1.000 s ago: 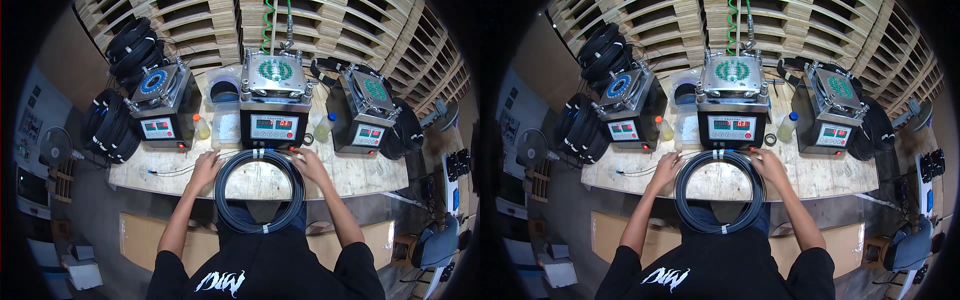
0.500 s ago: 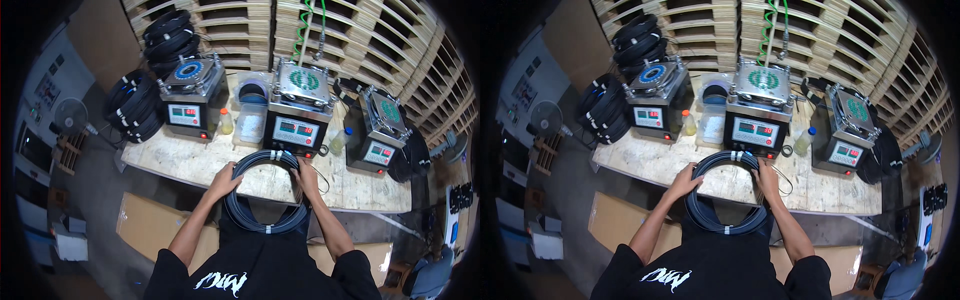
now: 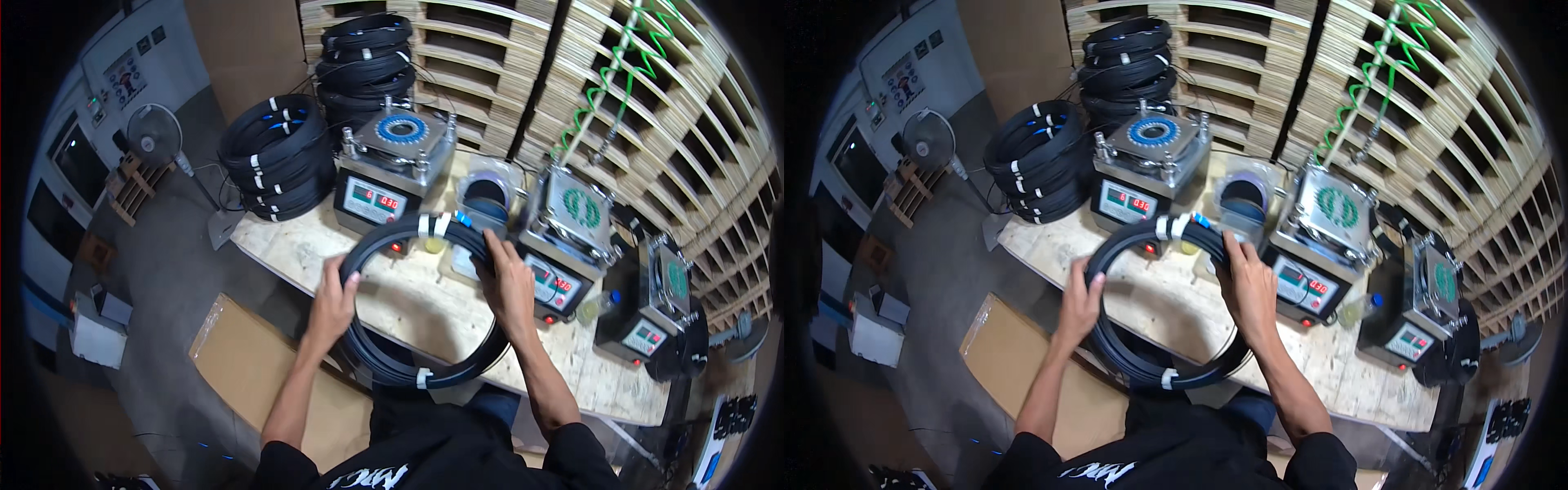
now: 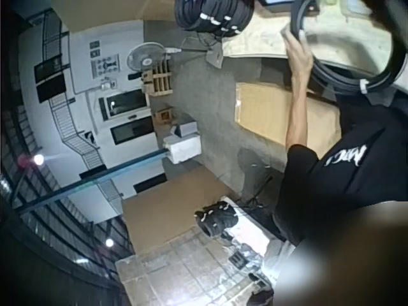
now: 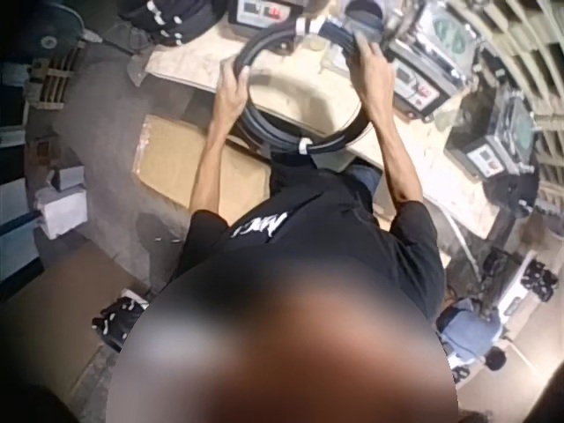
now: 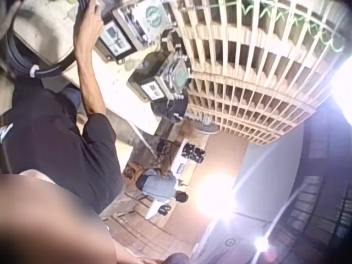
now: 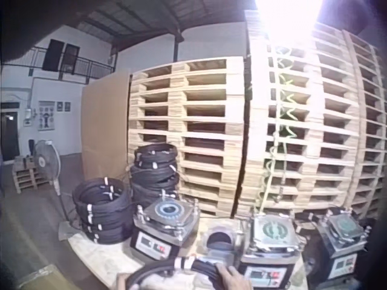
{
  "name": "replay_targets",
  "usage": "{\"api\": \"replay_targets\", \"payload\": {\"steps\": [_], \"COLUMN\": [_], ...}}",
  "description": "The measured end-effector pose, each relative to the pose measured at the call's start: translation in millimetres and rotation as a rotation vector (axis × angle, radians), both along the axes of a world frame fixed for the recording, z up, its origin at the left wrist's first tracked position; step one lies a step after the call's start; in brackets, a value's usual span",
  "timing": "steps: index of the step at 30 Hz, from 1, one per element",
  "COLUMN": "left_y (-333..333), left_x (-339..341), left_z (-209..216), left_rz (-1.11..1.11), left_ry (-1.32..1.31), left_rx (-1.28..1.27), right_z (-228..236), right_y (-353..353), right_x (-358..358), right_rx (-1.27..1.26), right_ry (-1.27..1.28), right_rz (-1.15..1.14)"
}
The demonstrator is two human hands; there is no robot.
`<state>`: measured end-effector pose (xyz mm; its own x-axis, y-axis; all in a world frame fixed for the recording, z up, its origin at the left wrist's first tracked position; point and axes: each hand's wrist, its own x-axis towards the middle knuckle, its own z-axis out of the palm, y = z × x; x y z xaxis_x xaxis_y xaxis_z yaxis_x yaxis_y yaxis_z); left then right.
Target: The recorder is placing coils of black cable onto industrial testing machines and adjusting settings on the control panels.
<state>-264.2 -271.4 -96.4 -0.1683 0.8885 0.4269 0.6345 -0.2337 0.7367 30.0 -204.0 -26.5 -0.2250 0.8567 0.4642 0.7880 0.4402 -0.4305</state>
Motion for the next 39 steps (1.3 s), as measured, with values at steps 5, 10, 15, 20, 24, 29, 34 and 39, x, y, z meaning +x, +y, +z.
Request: {"api": "replay_targets", "payload": {"steps": [5, 10, 15, 20, 24, 29, 34, 39], "left_y": [90, 181, 243, 270, 276, 266, 241, 200], "left_x": [-79, -134, -151, -156, -164, -166, -175, -196], "left_z": [78, 94, 64, 41, 20, 8, 39, 63], "left_rz": [0.011, -0.041, -0.101, -0.182, -0.226, -0.253, -0.219, -0.167], "left_ry": [0.190, 0.142, 0.062, 0.037, 0.049, 0.045, 0.212, 0.323], "left_rx": [0.223, 0.279, 0.264, 0.239, 0.223, 0.183, 0.072, -0.020], "right_z": [43, 62, 59, 39, 39, 50, 43, 36], "right_y": [88, 158, 201, 211, 207, 197, 187, 191], "right_x": [-67, -124, -145, -154, -162, -162, -175, -160], "right_rx": [0.205, 0.213, 0.190, 0.110, -0.035, -0.169, -0.081, 0.011], "right_ry": [0.094, 0.136, 0.092, 0.133, 0.177, 0.206, 0.148, 0.234], "right_rz": [0.051, -0.020, -0.091, -0.189, -0.245, -0.180, -0.241, -0.211]}}
